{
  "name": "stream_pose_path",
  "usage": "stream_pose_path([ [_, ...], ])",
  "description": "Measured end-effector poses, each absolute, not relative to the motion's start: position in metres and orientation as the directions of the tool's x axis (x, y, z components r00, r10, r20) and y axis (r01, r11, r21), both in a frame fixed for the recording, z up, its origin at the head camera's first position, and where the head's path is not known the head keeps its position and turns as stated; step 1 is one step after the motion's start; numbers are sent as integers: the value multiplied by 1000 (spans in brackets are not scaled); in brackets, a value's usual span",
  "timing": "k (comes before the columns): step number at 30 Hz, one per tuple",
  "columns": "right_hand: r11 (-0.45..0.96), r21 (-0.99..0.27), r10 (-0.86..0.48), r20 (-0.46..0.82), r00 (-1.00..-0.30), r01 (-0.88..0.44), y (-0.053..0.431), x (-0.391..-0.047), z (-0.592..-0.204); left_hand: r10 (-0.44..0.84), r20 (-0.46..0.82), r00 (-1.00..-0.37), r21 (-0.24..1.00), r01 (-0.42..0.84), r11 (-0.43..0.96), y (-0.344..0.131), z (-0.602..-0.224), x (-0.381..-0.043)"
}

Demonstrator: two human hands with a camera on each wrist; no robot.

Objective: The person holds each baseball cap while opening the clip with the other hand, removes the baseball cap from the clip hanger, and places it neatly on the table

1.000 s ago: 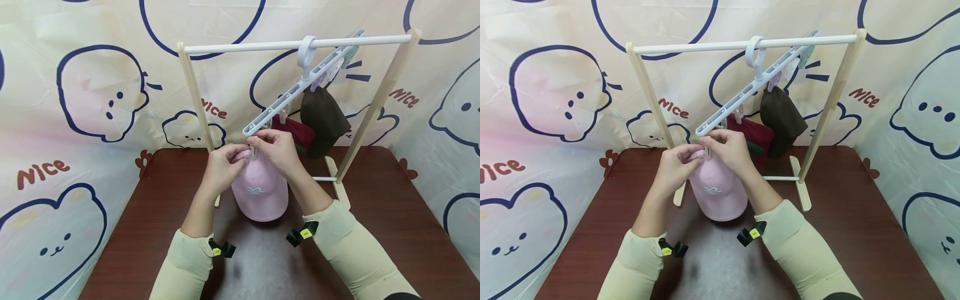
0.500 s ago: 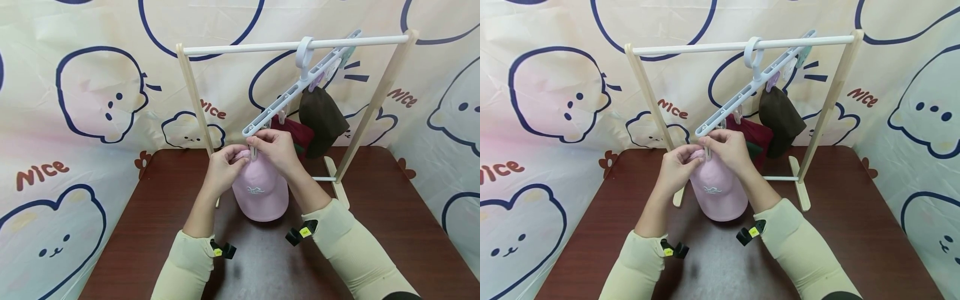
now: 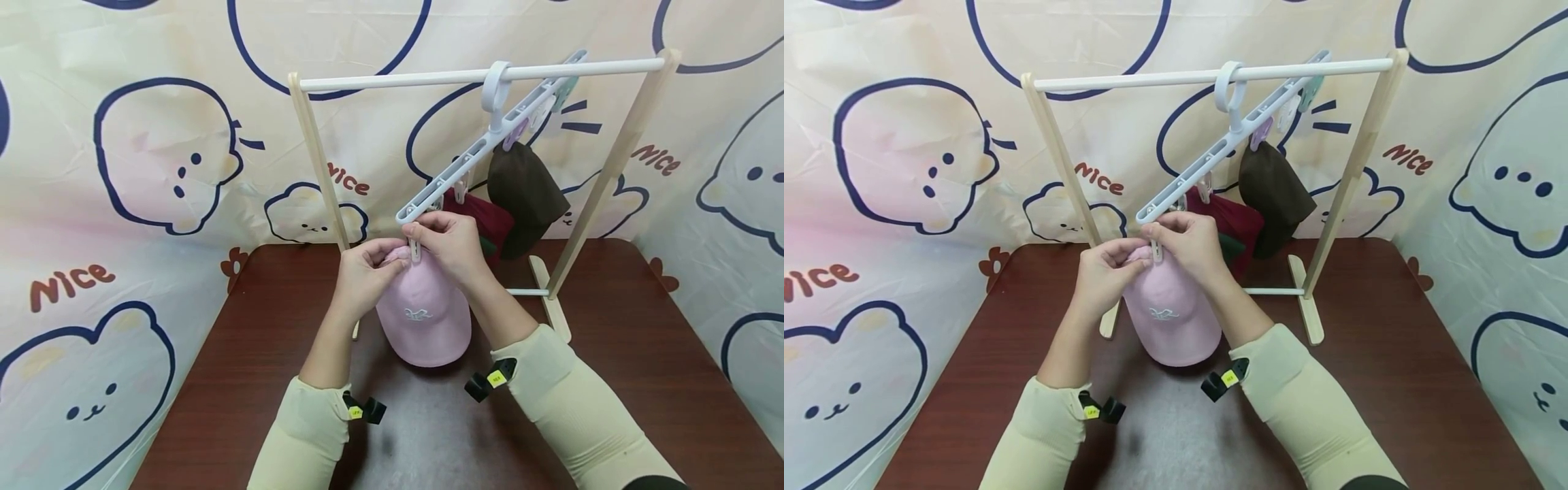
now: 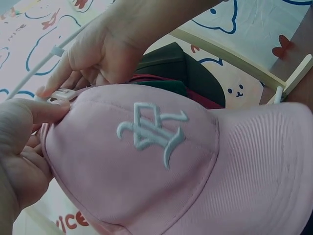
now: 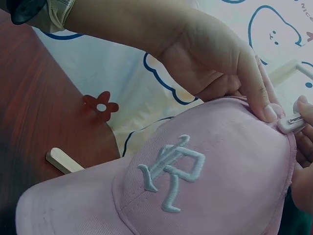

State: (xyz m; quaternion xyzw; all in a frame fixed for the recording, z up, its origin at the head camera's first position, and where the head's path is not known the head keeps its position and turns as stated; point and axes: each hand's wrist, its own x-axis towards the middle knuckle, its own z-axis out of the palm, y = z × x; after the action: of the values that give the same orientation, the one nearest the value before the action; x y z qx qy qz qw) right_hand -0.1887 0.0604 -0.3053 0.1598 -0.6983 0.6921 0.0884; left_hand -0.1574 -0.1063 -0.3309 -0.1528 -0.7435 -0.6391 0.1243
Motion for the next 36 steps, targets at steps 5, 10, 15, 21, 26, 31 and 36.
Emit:
stream_pose_path([
  [5,-1,-936,-101,350,-931,-351,61,-189,-306,57,388,-920,914,392,109,-105,-332,-159],
  [10,13,-930,-136,362,-922,-367,63,-188,-307,45,423,-905,899,425,103,-105,-334,-160],
  [15,-6,-926,-229,368,-901,-376,68,-187,-304,34,438,-898,892,440,102,-106,-334,-160],
  [21,2,-943,-295,317,-901,-333,72,-188,-302,35,436,-899,893,437,108,-108,-335,-160],
  [26,-8,-947,-311,308,-899,-322,74,-189,-301,39,425,-904,897,426,114,-108,-335,-159],
  [31,-90,-945,-290,326,-900,-313,71,-189,-300,37,420,-907,901,421,108,-107,-335,-157],
  [36,-187,-944,-247,313,-917,-272,67,-188,-301,35,430,-902,896,431,107,-107,-335,-156],
])
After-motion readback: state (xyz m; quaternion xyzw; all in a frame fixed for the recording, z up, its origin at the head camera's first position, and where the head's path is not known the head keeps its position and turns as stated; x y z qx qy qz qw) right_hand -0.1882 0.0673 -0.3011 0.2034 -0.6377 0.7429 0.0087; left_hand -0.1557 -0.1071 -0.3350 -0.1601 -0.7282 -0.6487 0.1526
